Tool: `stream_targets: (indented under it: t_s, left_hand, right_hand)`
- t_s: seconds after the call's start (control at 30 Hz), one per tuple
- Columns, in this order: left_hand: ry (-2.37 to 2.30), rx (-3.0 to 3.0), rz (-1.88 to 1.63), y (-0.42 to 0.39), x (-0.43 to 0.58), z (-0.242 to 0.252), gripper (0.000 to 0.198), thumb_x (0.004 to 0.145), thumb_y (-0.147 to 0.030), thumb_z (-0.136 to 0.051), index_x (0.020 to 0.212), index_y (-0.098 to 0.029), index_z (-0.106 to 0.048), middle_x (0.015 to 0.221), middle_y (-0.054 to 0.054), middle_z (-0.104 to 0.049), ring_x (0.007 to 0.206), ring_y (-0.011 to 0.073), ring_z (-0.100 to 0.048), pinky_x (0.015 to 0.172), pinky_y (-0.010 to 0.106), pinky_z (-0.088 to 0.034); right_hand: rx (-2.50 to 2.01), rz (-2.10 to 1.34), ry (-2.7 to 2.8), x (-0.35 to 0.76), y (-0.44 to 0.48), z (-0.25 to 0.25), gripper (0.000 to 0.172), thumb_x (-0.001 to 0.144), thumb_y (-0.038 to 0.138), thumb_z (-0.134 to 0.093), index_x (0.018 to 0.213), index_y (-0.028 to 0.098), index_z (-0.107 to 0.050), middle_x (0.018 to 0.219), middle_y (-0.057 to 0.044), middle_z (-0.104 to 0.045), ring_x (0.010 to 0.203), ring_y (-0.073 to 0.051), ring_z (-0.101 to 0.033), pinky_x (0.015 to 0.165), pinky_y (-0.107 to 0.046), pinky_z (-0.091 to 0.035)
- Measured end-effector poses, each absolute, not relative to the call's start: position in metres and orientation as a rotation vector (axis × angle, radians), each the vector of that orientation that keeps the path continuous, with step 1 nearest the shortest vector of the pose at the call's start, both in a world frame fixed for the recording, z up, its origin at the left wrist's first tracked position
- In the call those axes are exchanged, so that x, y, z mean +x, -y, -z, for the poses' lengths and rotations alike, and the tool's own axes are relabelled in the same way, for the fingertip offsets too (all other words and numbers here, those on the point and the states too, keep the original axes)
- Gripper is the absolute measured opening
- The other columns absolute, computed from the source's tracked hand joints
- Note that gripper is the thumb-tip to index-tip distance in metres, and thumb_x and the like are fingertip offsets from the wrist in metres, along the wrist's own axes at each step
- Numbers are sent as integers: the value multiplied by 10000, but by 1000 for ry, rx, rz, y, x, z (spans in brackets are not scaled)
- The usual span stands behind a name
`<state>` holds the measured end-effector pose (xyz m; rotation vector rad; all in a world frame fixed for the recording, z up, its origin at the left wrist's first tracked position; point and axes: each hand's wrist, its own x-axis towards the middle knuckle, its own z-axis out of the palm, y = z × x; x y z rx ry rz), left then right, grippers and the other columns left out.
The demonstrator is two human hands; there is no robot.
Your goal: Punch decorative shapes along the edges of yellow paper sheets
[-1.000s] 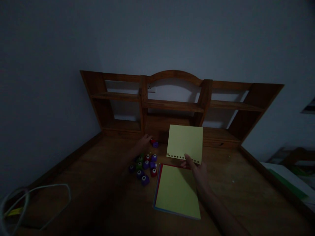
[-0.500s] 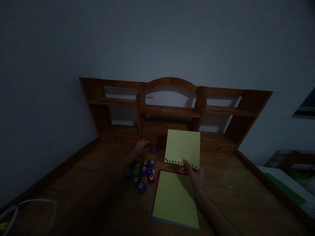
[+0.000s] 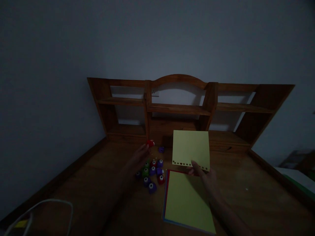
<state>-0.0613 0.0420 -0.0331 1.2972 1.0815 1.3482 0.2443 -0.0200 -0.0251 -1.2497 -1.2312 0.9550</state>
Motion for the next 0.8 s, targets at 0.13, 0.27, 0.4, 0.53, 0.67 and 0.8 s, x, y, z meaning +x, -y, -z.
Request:
stream_targets:
  t_s: [0.13, 0.27, 0.4, 0.53, 0.67, 0.8]
  left_hand:
    - [-982, 1201, -1305, -39, -59, 33, 387, 790, -376, -631, 1148, -230, -632, 1212, 88, -629, 1094, 234, -598, 937, 380, -500]
    - [-941, 1159, -1274, -34, -59, 32, 370, 796, -332, -643, 1159, -262, -619, 1272, 65, -595, 1134, 231, -580, 974, 387, -487]
    - [-834, 1054, -1308, -29, -54, 29, 406, 734, -250, -718, 1123, -237, -603, 1234, 72, -616, 1075, 216, -615, 979, 384, -485]
    - [-884, 1081, -1263, -25, -47, 24, 465, 688, -228, -754, 1123, -232, -589, 1201, 80, -629, 873, 186, -672, 873, 391, -534]
    - [-920, 1121, -1173, -22, -43, 23, 528, 709, -234, -731, 1212, -250, -573, 1220, 88, -626, 959, 212, -662, 898, 390, -524]
    - [-859, 1109, -1172, -25, -39, 28, 376, 781, -332, -666, 1139, -225, -621, 1205, 89, -641, 1092, 233, -616, 940, 379, -508]
  right_hand:
    - [-1252, -935, 1255, 244, 18, 28, 420, 791, 531, -637, 585, 172, -710, 708, -116, -742, 678, -263, -697, 692, -343, -528]
    - [-1239, -918, 1259, 245, 16, 33, 400, 790, 518, -645, 601, 173, -717, 734, -122, -745, 699, -267, -696, 716, -358, -526]
    - [-1242, -924, 1238, 245, 16, 33, 385, 797, 511, -645, 615, 180, -718, 727, -111, -744, 688, -263, -696, 701, -357, -533]
    - [-1246, -912, 1248, 243, 19, 27, 384, 794, 512, -651, 591, 191, -712, 717, -106, -742, 692, -265, -693, 708, -361, -537]
    - [-1234, -915, 1259, 241, 23, 22, 377, 791, 513, -654, 597, 196, -713, 680, -98, -733, 682, -264, -688, 710, -362, -542]
    - [-1241, -901, 1273, 241, 22, 24, 382, 802, 508, -645, 607, 186, -713, 658, -93, -726, 652, -250, -681, 703, -346, -531]
